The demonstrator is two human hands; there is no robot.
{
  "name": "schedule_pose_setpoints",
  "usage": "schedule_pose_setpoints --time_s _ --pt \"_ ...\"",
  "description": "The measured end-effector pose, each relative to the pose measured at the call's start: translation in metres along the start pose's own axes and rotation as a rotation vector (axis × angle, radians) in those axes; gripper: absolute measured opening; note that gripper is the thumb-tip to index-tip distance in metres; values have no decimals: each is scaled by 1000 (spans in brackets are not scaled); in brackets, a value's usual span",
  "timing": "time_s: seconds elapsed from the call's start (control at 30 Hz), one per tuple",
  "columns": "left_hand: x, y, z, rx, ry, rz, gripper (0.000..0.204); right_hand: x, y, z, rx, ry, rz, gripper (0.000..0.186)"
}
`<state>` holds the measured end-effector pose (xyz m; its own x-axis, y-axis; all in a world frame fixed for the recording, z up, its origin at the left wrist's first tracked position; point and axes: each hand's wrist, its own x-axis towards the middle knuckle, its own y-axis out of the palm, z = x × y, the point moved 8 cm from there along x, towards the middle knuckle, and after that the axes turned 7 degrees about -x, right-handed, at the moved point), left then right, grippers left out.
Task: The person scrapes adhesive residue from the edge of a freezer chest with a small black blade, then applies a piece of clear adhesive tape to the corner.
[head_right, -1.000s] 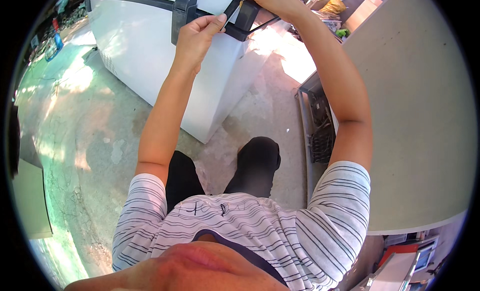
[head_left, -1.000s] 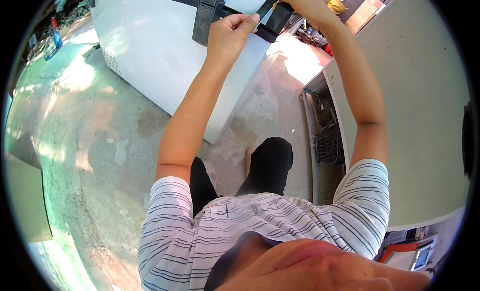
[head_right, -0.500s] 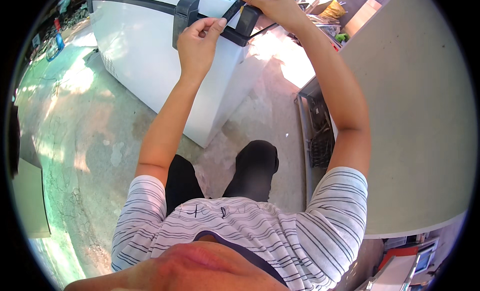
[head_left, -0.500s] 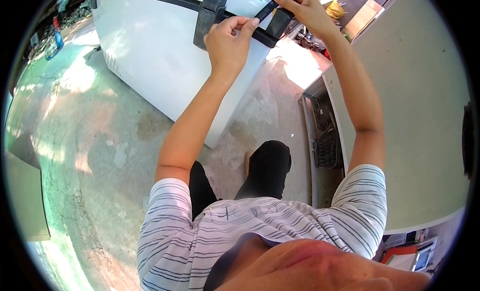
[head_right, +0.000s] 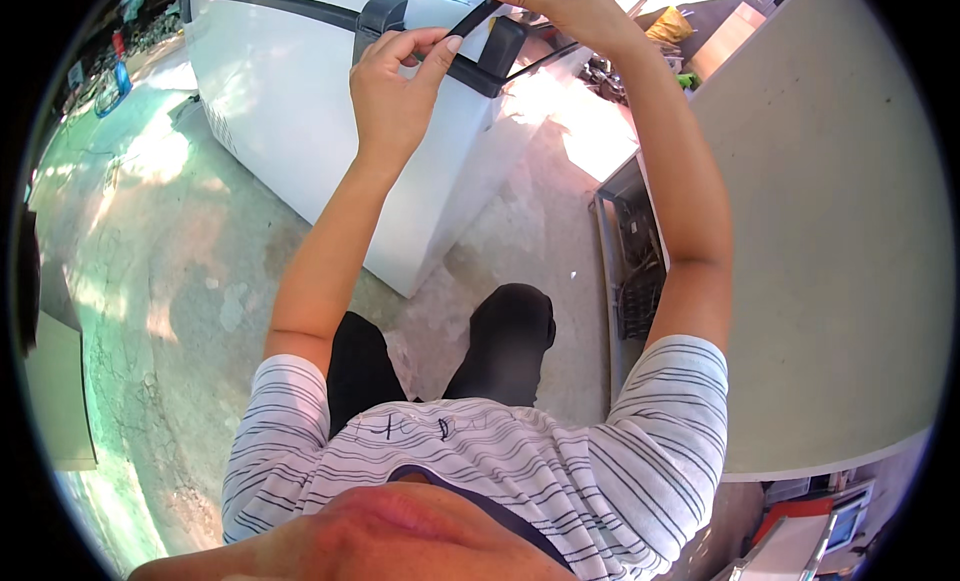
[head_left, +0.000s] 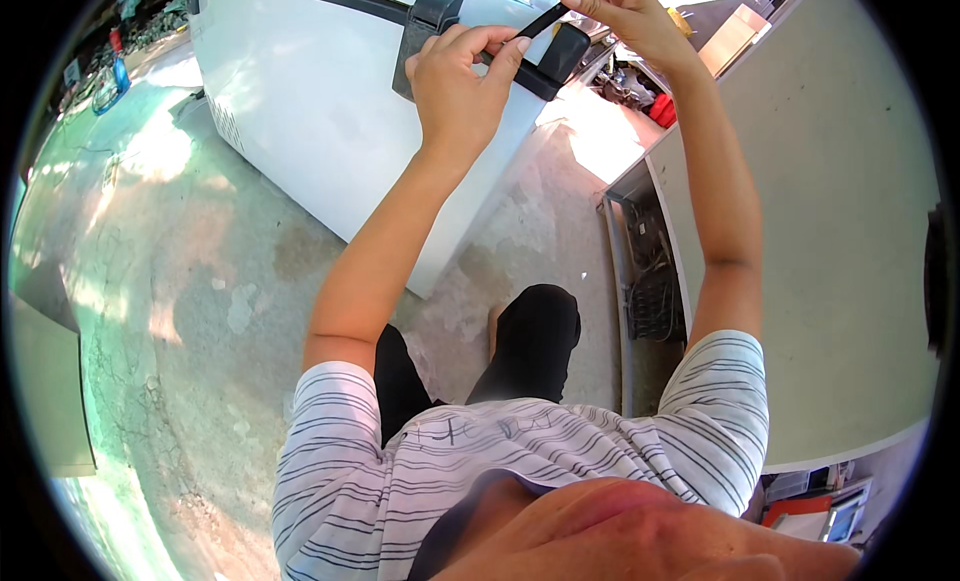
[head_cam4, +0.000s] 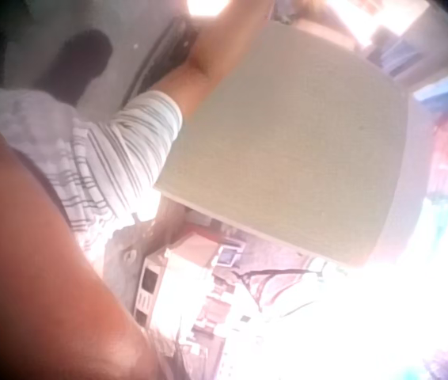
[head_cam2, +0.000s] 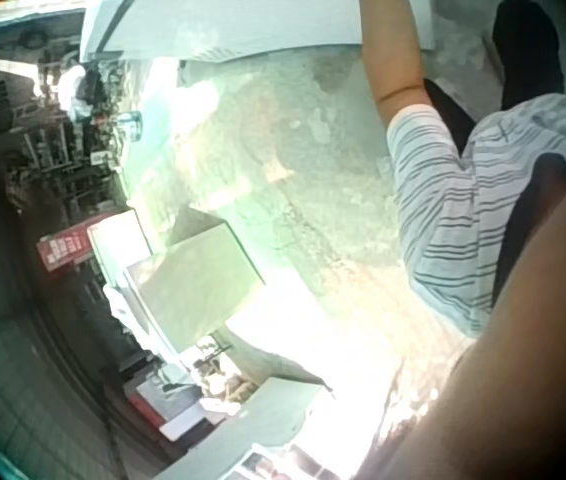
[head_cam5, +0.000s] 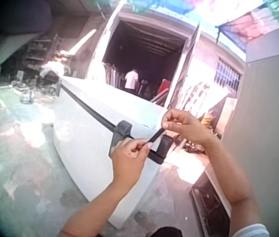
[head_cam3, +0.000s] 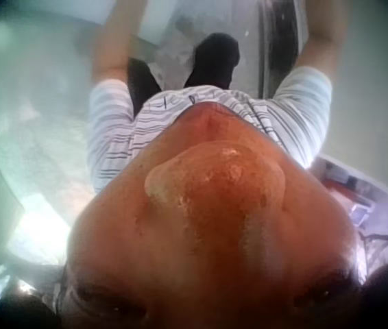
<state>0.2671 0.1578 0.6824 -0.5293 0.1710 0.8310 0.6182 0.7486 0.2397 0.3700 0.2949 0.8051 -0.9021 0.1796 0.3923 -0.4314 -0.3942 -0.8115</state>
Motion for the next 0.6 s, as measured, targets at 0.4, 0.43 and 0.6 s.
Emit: schedule_pose_setpoints --time_s 0.4,0.43,0.6 --pt "-5 4 -9 87 73 -6 15 -1 -5 48 -462 -147 56 13" --pt "-6 5 -9 88 77 -6 15 0 -5 54 -498 -158 64 12" --pt "-6 6 -11 143 107 1 13 -3 2 93 -865 -328 133 8"
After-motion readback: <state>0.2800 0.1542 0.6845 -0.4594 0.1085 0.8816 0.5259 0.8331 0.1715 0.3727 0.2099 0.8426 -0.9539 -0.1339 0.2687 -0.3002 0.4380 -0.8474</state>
